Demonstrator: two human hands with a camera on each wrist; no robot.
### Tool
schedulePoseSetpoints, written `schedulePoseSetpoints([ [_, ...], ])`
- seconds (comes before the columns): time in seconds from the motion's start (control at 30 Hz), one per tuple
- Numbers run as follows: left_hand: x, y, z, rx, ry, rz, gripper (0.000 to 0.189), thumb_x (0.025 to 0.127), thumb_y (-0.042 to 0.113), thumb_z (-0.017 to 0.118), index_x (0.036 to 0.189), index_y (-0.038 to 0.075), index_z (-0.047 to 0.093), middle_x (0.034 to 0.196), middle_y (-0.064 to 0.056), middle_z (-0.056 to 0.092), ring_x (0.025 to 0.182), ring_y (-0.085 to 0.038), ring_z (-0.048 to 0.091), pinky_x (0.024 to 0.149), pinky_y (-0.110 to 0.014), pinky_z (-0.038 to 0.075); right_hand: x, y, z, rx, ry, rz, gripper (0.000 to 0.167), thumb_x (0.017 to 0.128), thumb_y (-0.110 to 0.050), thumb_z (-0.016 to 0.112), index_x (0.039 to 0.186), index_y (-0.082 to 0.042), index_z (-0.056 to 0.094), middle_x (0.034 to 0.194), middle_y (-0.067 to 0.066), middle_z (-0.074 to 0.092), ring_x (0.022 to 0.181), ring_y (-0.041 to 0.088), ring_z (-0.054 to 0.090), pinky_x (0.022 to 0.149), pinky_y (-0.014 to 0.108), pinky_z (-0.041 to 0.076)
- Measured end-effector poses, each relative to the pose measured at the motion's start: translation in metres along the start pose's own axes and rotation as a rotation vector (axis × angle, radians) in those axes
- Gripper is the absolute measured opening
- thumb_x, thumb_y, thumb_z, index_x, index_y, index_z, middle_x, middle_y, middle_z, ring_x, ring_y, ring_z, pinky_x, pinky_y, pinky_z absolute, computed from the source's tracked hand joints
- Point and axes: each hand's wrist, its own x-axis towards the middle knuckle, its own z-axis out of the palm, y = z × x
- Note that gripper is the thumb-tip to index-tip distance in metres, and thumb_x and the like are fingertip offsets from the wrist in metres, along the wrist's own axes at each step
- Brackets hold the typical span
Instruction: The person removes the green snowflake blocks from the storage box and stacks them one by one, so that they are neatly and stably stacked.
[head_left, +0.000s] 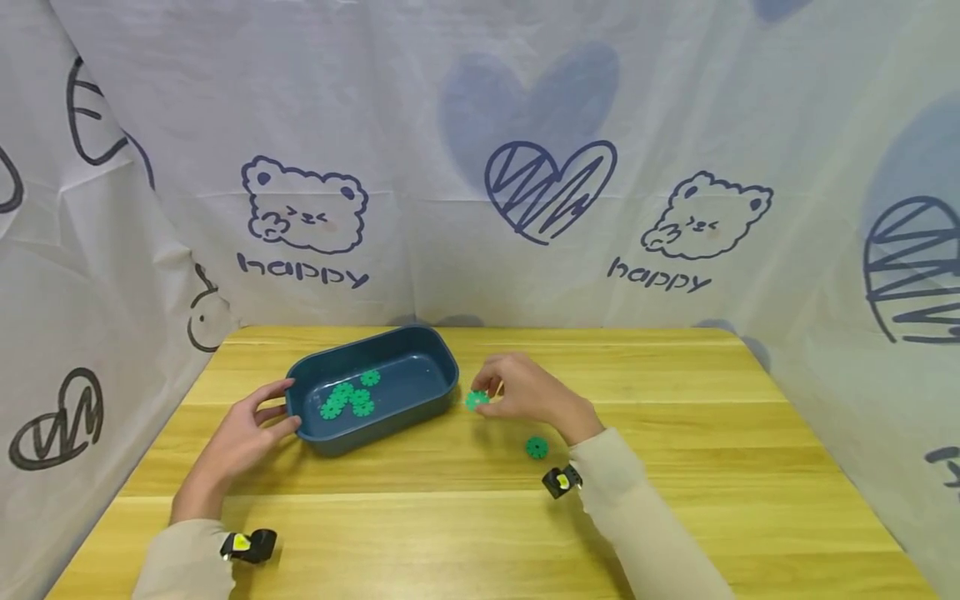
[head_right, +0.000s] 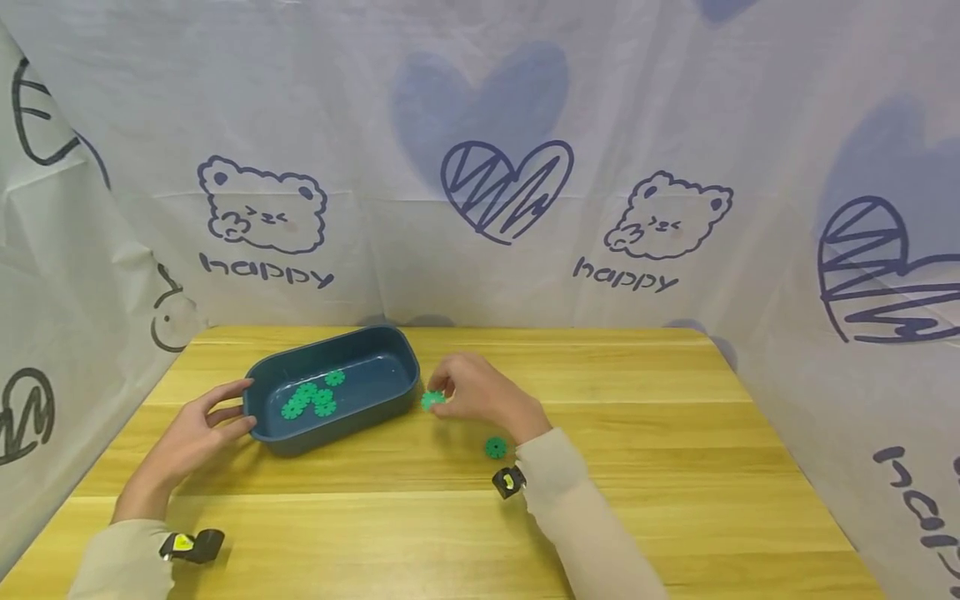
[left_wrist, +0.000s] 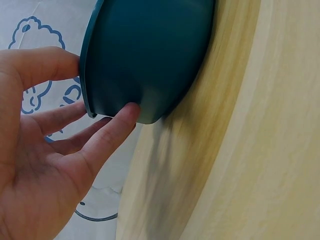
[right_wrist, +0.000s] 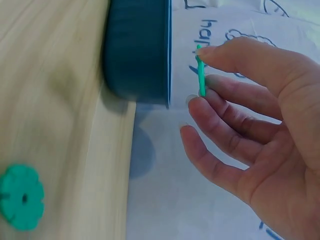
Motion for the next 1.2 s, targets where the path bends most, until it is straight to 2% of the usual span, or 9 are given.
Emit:
schedulePoseSetpoints([
  [0.17, -0.001, 0.0, -0.001, 0.009, -0.006, 0.004, 0.073, 0.101, 0.02, 0.065, 0.162, 0.004, 0.028, 0.162, -0.03, 0.032, 0.141, -0.05, 0.048, 0.089, -0.012, 0.047, -0.018, 0.006, -0.006, 0.013, 0.018, 0.033, 0.018, 0.088, -0.015, 0.081, 0.102, -0.004, 0.078, 0.099, 0.006, 0.072, 0.086, 0.024, 0.07, 0.076, 0.024, 0.057],
  [0.3, -0.001, -0.001, -0.001, 0.01, -0.008, 0.003, 0.073, 0.101, 0.02, 0.065, 0.162, 0.004, 0.028, 0.162, -0.03, 0.032, 0.142, -0.05, 0.048, 0.09, -0.013, 0.048, -0.029, 0.014, -0.007, 0.022, 0.029, 0.041, 0.018, 0.088, -0.015, 0.081, 0.101, -0.004, 0.078, 0.098, 0.006, 0.072, 0.085, 0.024, 0.07, 0.076, 0.031, 0.059],
  [0.43, 0.0, -0.003, -0.001, 0.01, -0.007, 0.001, 0.073, 0.101, 0.02, 0.065, 0.162, 0.004, 0.028, 0.162, -0.031, 0.032, 0.141, -0.05, 0.048, 0.09, -0.015, 0.049, -0.04, 0.021, -0.005, 0.033, 0.029, 0.067, 0.017, 0.087, -0.014, 0.081, 0.101, -0.005, 0.079, 0.098, 0.006, 0.072, 0.086, 0.025, 0.071, 0.076, 0.029, 0.059],
  [0.5, 0.0, -0.003, -0.001, 0.016, -0.007, 0.0, 0.073, 0.101, 0.02, 0.065, 0.162, 0.004, 0.028, 0.162, -0.031, 0.032, 0.141, -0.05, 0.048, 0.093, -0.018, 0.051, -0.045, 0.024, -0.003, 0.036, 0.027, 0.082, 0.016, 0.088, -0.015, 0.081, 0.101, -0.006, 0.079, 0.099, 0.005, 0.072, 0.086, 0.025, 0.071, 0.076, 0.027, 0.059],
  [0.67, 0.0, -0.003, -0.001, 0.03, -0.006, 0.001, 0.073, 0.101, 0.02, 0.065, 0.162, 0.004, 0.028, 0.162, -0.03, 0.032, 0.141, -0.05, 0.049, 0.098, -0.027, 0.053, -0.055, 0.032, 0.0, 0.038, 0.021, 0.098, 0.016, 0.087, -0.014, 0.081, 0.1, -0.006, 0.079, 0.099, 0.004, 0.072, 0.086, 0.022, 0.07, 0.078, 0.033, 0.061],
  [0.83, 0.0, -0.002, -0.001, 0.028, -0.007, 0.004, 0.073, 0.101, 0.02, 0.065, 0.162, 0.004, 0.028, 0.162, -0.03, 0.032, 0.141, -0.05, 0.049, 0.096, -0.022, 0.052, -0.064, 0.038, 0.004, 0.05, 0.007, 0.129, 0.015, 0.086, -0.015, 0.083, 0.1, -0.009, 0.079, 0.1, 0.003, 0.073, 0.087, 0.02, 0.069, 0.077, 0.027, 0.059],
  [1.0, 0.001, -0.002, 0.0, 0.019, -0.009, 0.003, 0.073, 0.101, 0.02, 0.065, 0.162, 0.004, 0.028, 0.162, -0.03, 0.032, 0.141, -0.05, 0.049, 0.091, -0.015, 0.049, -0.07, 0.044, 0.007, 0.057, 0.008, 0.146, 0.015, 0.086, -0.017, 0.083, 0.099, -0.01, 0.08, 0.099, 0.001, 0.073, 0.087, 0.018, 0.068, 0.076, 0.027, 0.058],
  [1.2, 0.001, -0.003, -0.001, 0.02, -0.006, 0.001, 0.073, 0.101, 0.02, 0.065, 0.162, 0.004, 0.028, 0.161, -0.03, 0.033, 0.141, -0.05, 0.049, 0.092, -0.017, 0.05, -0.077, 0.048, 0.012, 0.041, 0.022, 0.146, 0.016, 0.086, -0.017, 0.083, 0.099, -0.008, 0.08, 0.098, 0.002, 0.073, 0.085, 0.015, 0.067, 0.074, 0.024, 0.056],
])
